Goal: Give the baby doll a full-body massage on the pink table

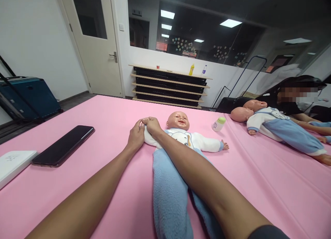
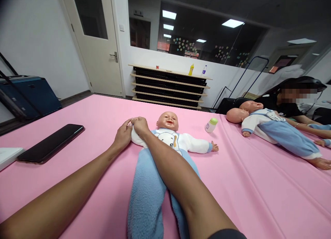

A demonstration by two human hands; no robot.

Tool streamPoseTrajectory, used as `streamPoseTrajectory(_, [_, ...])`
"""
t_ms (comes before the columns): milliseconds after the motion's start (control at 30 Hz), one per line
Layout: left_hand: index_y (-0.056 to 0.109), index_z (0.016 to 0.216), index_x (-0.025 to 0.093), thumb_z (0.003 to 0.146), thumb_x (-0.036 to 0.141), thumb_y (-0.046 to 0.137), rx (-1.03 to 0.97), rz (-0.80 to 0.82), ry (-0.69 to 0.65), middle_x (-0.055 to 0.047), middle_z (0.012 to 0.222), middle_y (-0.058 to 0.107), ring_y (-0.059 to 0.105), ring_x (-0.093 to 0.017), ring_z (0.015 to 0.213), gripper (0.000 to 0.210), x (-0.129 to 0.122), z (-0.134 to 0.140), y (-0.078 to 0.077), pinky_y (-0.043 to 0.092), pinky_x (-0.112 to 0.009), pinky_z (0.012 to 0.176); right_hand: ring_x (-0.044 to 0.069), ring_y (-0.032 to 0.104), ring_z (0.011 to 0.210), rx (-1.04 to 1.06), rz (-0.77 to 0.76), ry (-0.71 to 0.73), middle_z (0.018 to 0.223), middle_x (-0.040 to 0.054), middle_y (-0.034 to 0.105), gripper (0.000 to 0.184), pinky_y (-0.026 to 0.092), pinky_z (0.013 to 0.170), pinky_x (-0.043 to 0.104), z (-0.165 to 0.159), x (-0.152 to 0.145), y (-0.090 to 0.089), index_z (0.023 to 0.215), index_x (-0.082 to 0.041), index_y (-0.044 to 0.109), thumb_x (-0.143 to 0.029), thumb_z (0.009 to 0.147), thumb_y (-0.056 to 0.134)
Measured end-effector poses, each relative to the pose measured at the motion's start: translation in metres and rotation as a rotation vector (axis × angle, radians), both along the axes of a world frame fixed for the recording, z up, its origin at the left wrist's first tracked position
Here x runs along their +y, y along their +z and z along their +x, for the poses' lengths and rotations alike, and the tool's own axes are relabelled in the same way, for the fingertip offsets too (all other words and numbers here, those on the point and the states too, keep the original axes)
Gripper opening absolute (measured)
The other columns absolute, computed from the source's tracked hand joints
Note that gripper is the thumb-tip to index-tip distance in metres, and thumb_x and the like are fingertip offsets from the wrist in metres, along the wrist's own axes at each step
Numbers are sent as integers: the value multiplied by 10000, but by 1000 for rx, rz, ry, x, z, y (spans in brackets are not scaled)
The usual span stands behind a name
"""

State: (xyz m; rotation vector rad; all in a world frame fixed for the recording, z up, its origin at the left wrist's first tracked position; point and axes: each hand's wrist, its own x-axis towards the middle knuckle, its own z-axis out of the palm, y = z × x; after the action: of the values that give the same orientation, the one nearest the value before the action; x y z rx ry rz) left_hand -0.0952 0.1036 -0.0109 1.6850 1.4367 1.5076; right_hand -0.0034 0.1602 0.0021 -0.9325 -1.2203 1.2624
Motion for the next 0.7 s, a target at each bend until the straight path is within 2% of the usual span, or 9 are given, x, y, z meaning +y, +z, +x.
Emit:
streamPoseTrajectory(167, [507,1340,206,919,392,416,-5,-28,-33,-93,1275,610,563,-246,1160,469,1,-1,-3,416,-429,1015,86,433,522,-9,-5,-23,569,-30,503,303,352,518,216,2,2,-1,641,-162,521,-424,759,616])
streamPoseTrajectory(267, [473,1372,198,879,341,458,-67,-67,-65,-96,1283,601,571,-247,1145,513,2,0,-3,429,-406,1000,102,458,518,36,-33,-69,568,-10,516,357,388,537,236,3,3,2,626,-172,514,-469,824,534])
streamPoseTrajectory(333, [446,1391,193,828,304,515,-65,-74,-89,-98,1287,595,573,-254,1138,578,1,0,-2,436,-399,987,116,488,531,72,-53,-92,575,1,536,330,416,562,249,3,3,5,628,-178,515,-428,843,491])
streamPoseTrajectory(400, [440,1389,189,783,299,574,-16,-55,-99,-101,1264,604,586,-258,1105,631,-2,1,2,448,-400,966,119,501,539,79,-44,-83,583,-1,552,231,423,567,249,3,3,7,628,-179,515,-333,800,518])
streamPoseTrajectory(567, [503,1300,194,769,339,616,48,-3,-115,-76,1134,650,629,-226,946,562,-11,4,10,494,-381,877,117,525,576,57,9,-31,582,-25,564,32,428,585,232,1,-4,12,662,-166,544,-190,675,561])
streamPoseTrajectory(700, [482,1318,224,766,287,619,31,39,-114,-69,1237,612,600,-219,1061,572,-11,5,13,465,-365,947,115,556,648,10,55,-28,679,-20,611,133,448,647,228,1,-5,8,790,-152,592,-164,658,576])
